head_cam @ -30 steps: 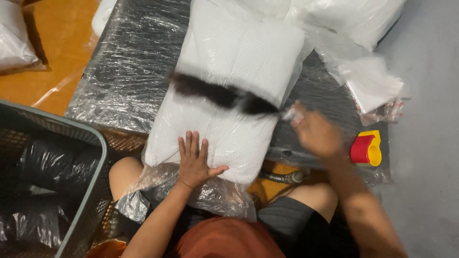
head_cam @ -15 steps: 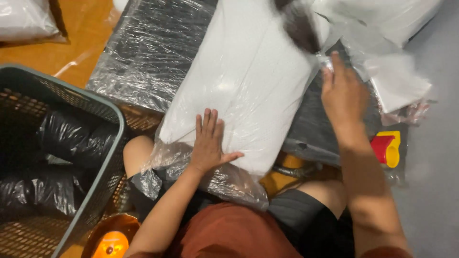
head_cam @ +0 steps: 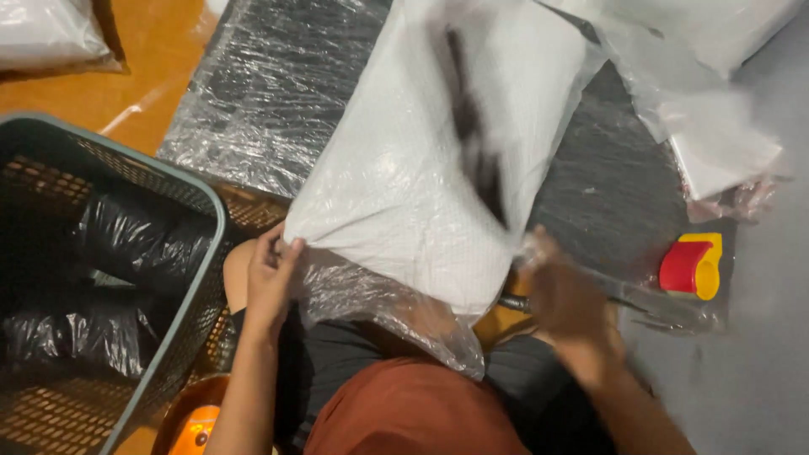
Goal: A person cleans a pillow with a duster, places it into a plastic bag, and uses a vacuum hose to compress it for packing.
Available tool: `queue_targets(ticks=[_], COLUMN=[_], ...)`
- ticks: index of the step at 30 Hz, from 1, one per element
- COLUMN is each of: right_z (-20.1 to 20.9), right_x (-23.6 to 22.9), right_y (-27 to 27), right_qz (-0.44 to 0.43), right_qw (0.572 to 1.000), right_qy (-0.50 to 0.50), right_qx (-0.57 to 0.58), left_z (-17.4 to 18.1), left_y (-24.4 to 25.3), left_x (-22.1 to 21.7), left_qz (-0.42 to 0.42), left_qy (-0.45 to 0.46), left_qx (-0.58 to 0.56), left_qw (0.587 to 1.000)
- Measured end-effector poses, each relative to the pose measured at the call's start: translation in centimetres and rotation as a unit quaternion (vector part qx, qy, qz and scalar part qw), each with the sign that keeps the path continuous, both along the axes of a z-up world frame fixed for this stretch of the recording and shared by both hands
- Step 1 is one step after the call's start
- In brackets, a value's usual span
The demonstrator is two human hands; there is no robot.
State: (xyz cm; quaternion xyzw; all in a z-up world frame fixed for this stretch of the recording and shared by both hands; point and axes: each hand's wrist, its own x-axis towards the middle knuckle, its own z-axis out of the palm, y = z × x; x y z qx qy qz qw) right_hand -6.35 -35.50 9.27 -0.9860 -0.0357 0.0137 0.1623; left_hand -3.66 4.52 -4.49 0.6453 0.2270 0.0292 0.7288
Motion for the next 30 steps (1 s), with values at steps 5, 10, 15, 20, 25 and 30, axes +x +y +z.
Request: queue_targets(ticks=[5, 10, 15, 20, 25, 30], right_z=[0.6, -2.0, -10.5, -7.5, -10.6, -18.3], right_x=[-2.6, -1.3, -2.6, 2.3, 1.5, 3.8], right_y=[0.1, -0.1, -4.9, -5.7, -3.8, -6.2], right_qz=[0.102, -0.157, 0.033, -0.214, -0.206, -0.380], right_qw=[0.987, 0.979, 0.989, 0.953, 0.946, 0.870], right_qy=[0.005, -0.123, -0.085, -0.112, -0.126, -0.014], right_qx=[-0.125, 0.030, -0.118, 0.182, 0.218, 0.314], left_z=[0.7, -1.2, 0.1, -1.2, 7.8, 8.5], left_y=[1.7, 1.9, 3.4, 4.8, -2.5, -12.5], left_x=[1.1, 0.9, 2.3, 4.2, 2.7, -0.8], left_qz=[-0.031, 0.033, 0.063, 0.049, 0.064, -0.155], left_qy=[0.079, -0.020, -0.109, -0.165, -0.246, -0.363], left_qx=[0.092, 0.174, 0.186, 0.374, 0.505, 0.463], left_qw=[0.992, 0.984, 0.974, 0.912, 0.824, 0.794])
